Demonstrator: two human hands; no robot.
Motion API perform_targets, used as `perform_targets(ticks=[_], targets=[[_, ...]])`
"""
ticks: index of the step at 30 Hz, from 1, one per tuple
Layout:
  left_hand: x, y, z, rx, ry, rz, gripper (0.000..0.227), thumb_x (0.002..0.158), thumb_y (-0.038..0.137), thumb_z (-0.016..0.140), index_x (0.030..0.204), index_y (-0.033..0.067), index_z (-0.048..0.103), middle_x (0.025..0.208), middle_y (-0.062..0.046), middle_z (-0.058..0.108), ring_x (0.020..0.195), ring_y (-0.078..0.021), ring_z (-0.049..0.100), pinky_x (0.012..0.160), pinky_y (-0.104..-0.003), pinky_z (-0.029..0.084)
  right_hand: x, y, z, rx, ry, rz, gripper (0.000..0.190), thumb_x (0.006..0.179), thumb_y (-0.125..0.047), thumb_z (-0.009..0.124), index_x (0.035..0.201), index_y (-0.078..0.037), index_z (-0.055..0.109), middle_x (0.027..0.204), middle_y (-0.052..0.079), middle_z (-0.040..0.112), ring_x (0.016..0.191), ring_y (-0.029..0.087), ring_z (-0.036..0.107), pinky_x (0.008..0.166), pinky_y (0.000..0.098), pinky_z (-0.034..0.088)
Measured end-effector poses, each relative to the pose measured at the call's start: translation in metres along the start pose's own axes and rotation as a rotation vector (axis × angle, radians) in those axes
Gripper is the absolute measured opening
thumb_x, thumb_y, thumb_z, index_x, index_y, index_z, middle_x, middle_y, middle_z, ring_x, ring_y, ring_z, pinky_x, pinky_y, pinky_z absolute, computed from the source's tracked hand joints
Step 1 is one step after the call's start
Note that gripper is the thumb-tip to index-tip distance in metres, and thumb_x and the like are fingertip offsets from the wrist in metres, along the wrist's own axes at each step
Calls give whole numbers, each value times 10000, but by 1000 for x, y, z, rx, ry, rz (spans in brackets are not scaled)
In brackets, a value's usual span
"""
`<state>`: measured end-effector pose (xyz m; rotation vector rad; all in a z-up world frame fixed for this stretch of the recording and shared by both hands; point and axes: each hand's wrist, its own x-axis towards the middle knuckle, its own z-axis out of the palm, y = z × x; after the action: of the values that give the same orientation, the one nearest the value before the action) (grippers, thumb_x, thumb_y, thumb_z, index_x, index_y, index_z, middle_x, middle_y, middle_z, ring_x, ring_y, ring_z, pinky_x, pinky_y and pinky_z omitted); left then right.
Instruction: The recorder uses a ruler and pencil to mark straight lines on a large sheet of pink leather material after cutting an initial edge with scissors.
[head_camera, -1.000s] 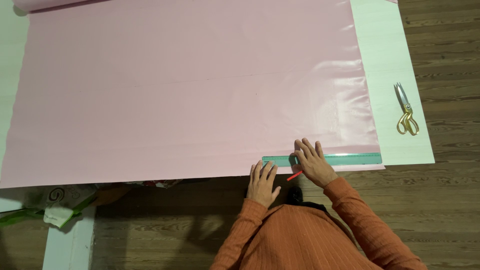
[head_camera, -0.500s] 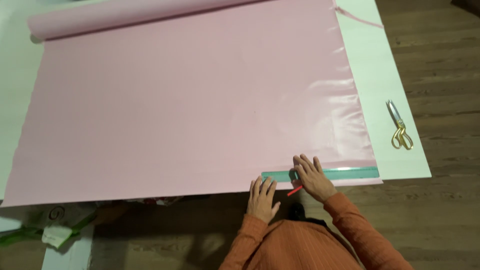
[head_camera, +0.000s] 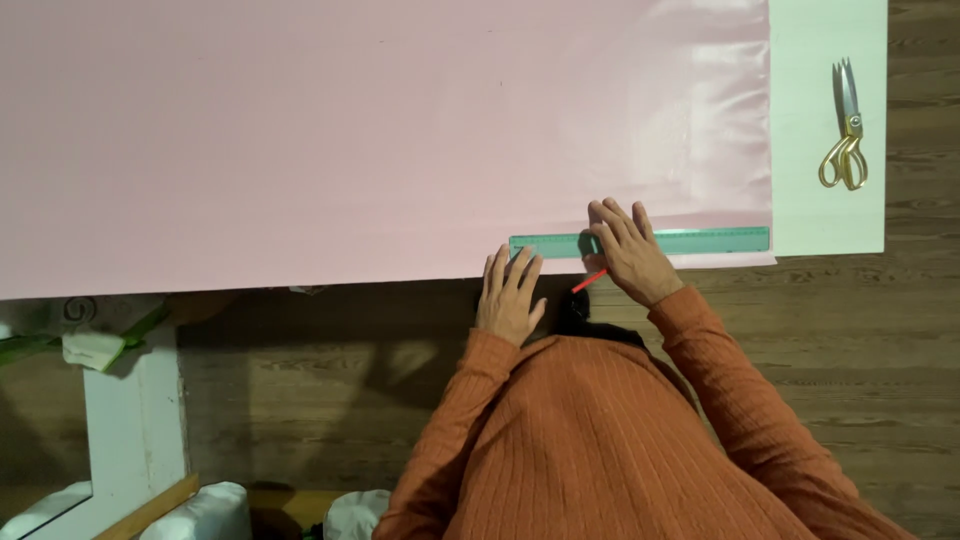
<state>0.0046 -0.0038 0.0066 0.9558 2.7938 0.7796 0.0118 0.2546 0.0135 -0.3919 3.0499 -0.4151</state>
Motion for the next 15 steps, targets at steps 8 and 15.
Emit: perform_targets(ticks=[8,15], targets=[[1,-6,5,-3,-15,-6,740,824,262,804,1470,75,494,1554,-119,399,1488,-416,279,1237,-588,249,6,-2,-7,-17,-10,-5,450,946,-357,631,1260,-52,526,1577,156,381,1519,320,292,1247,593,172],[-2,-8,8,-12,-13,-25,789,820,259,803,1505,75,458,1593,-127,363,1511,-411,254,1248,-571,237,2,-1,6,-38,-20,31,414,978,-328,609,1293,-72,525,1585,142,379,1539,308,278,1264,594,153]])
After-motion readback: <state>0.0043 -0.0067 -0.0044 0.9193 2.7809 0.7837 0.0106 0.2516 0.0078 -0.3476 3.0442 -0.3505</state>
